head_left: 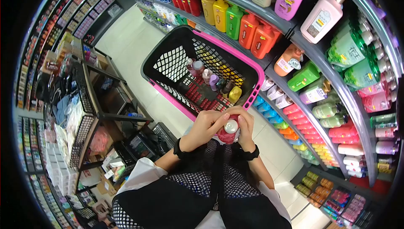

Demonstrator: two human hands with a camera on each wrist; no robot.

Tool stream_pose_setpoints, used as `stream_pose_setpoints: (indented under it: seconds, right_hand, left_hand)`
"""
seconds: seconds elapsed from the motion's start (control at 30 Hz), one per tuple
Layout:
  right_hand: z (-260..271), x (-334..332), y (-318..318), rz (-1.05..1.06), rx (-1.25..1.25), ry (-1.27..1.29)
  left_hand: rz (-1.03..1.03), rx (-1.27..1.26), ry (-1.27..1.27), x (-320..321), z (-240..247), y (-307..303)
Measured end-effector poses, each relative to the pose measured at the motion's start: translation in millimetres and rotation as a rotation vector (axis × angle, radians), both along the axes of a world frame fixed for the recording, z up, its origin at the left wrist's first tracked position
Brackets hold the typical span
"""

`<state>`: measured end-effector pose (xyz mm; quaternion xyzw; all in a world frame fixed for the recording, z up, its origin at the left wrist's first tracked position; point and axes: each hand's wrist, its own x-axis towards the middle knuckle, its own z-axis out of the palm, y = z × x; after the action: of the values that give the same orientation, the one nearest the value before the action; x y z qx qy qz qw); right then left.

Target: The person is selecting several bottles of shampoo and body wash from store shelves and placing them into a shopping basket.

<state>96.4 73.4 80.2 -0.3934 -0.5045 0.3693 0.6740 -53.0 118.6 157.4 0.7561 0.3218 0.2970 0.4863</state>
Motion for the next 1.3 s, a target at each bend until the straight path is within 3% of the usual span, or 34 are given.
stream_pose_setpoints:
  seconds: [0.3, 0.5, 0.63, 0.7, 0.77, 0.83, 0.9, 1.0, 1.1, 1.23, 1.3]
  right_hand:
    - [11, -20, 25, -0.213, -0.024, -0.069]
    - [7, -15, 45, -0.107, -0.106, -0.193]
    - [-16, -20, 47, -0.305, -0.267, -0.412]
    - [-45, -18, 43, -0.360, -0.521, -0.900]
    - [-70, -14, 37, -0.380, -0.520, -1.033]
    - [-85, -12, 33, -0.356, -0.403, -1.199]
    - [-92, -14, 34, -0.411, -0.400, -1.179]
    - [-94, -16, 36, -0.495, -0.372, -1.138]
    - [-95, -14, 39, -0.533, -0.355, -1.111]
    - [-94, -12, 44, -0.524, -0.345, -1.077]
    - [-96, -11, 45, -0.569, -0.318, -1.034]
  left_hand:
    - [-0.156, -0.221, 0.069, -13, 1, 59]
    - [-0.071, -0.496, 0.003, -24, -5, 99]
    - [-0.079, -0.444, 0.057, -34, -21, 119]
    - [-0.092, -0.421, 0.123, -37, -46, 130]
    - [-0.134, -0.282, 0.355, -42, -65, 145]
    - [-0.131, -0.396, 0.348, -57, -111, 179]
    - [-0.148, -0.332, 0.429, -63, -139, 212]
    - [-0.290, -0.230, 0.642, -67, -173, 254]
    - [-0.611, -0.047, 0.860, -51, -184, 282]
    - [-0.814, -0.086, 1.006, -21, -208, 305]
    - [-0.857, -0.131, 1.057, -3, -243, 313]
